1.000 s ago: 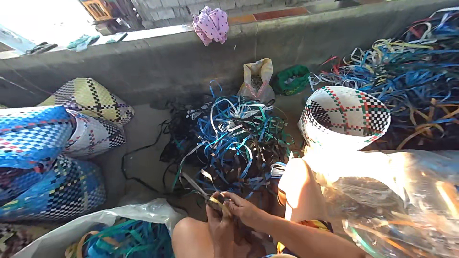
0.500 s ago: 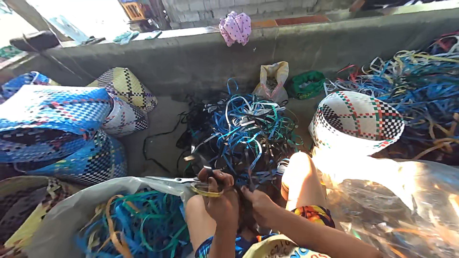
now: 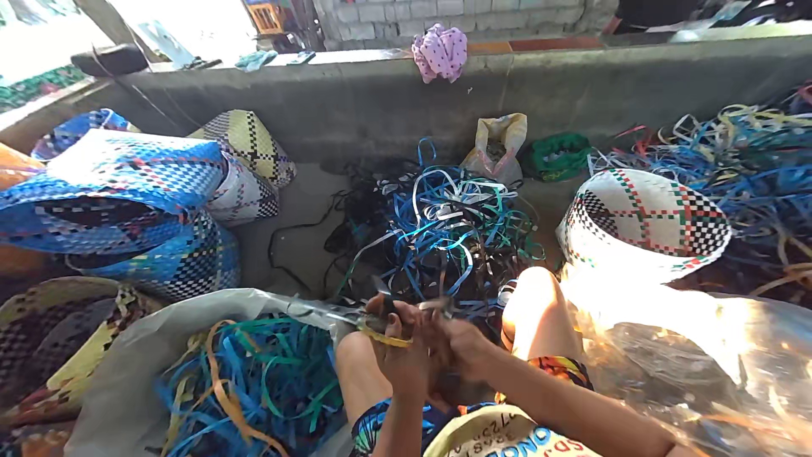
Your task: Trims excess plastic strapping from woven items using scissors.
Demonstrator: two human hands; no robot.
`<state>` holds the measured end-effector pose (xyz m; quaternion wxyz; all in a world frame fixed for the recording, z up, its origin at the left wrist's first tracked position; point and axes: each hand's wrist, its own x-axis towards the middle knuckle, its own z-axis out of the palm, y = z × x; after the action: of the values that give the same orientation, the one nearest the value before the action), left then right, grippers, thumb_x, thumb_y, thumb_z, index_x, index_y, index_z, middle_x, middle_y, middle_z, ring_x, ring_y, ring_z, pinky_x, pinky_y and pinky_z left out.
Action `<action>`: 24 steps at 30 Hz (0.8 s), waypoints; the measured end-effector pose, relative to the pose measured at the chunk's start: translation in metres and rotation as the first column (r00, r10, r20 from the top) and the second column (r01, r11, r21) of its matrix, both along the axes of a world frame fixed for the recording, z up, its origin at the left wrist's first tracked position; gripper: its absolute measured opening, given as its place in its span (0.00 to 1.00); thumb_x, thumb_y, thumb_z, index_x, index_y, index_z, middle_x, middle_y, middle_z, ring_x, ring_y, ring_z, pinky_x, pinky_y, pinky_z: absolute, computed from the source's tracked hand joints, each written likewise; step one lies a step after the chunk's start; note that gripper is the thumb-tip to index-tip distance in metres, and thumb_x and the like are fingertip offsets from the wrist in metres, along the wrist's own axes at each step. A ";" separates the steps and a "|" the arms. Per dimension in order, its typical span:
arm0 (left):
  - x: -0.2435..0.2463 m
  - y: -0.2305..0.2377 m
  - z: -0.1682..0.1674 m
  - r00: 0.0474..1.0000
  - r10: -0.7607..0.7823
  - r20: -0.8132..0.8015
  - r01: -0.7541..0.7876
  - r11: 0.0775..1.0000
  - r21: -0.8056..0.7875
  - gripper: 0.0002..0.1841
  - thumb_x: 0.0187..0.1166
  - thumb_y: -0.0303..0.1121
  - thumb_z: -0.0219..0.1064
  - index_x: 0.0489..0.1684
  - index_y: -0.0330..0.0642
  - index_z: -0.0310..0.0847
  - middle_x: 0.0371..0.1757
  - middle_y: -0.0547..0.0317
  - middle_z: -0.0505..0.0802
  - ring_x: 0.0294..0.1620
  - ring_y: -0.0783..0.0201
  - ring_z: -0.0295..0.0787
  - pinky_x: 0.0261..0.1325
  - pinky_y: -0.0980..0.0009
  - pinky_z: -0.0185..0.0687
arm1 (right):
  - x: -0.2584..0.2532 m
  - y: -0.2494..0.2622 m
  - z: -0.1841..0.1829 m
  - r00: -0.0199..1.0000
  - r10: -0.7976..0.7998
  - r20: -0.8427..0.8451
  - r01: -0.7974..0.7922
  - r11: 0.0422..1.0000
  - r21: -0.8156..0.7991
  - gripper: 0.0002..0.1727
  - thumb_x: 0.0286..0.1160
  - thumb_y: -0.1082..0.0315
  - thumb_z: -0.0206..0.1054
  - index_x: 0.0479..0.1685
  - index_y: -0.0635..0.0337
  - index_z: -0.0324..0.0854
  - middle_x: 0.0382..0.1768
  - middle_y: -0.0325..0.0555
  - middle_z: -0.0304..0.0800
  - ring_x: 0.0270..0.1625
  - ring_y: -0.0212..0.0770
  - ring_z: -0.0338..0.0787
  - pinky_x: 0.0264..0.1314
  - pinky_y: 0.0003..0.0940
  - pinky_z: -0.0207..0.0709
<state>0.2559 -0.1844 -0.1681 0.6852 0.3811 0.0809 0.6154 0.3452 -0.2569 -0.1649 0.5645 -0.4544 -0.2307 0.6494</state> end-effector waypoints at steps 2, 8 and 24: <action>0.002 -0.014 -0.011 0.997 -0.076 -0.013 0.075 0.994 -0.078 0.13 0.81 0.43 0.68 0.61 0.65 0.83 0.31 0.70 0.91 0.29 0.75 0.86 0.35 0.78 0.84 | 0.018 0.022 0.018 0.935 -0.311 -0.168 0.315 0.949 -0.002 0.27 0.98 0.54 0.34 0.52 0.61 0.77 0.31 0.40 0.90 0.34 0.36 0.91 0.44 0.35 0.88; -0.014 -0.034 -0.056 0.971 -0.160 -0.177 0.122 0.970 -0.210 0.17 0.75 0.47 0.73 0.59 0.60 0.82 0.24 0.72 0.88 0.21 0.77 0.81 0.27 0.80 0.79 | 0.114 0.049 0.037 0.758 -0.620 -0.202 0.646 0.756 0.104 0.28 0.97 0.49 0.32 0.27 0.51 0.67 0.08 0.28 0.60 0.08 0.26 0.57 0.12 0.21 0.57; -0.081 0.028 -0.115 -0.088 0.277 -0.957 0.095 0.959 0.269 0.28 0.76 0.30 0.64 0.73 0.20 0.70 0.57 0.23 0.88 0.59 0.31 0.87 0.65 0.35 0.78 | 0.286 -0.037 0.096 0.166 -0.981 0.100 0.917 0.191 0.350 0.26 0.95 0.45 0.41 0.24 0.47 0.64 0.09 0.28 0.56 0.08 0.26 0.54 0.13 0.23 0.55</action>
<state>0.1754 -0.1567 -0.2832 0.3048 0.7860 0.5049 0.1856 0.6307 -0.2934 -0.0690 0.8467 -0.5285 -0.0439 0.0435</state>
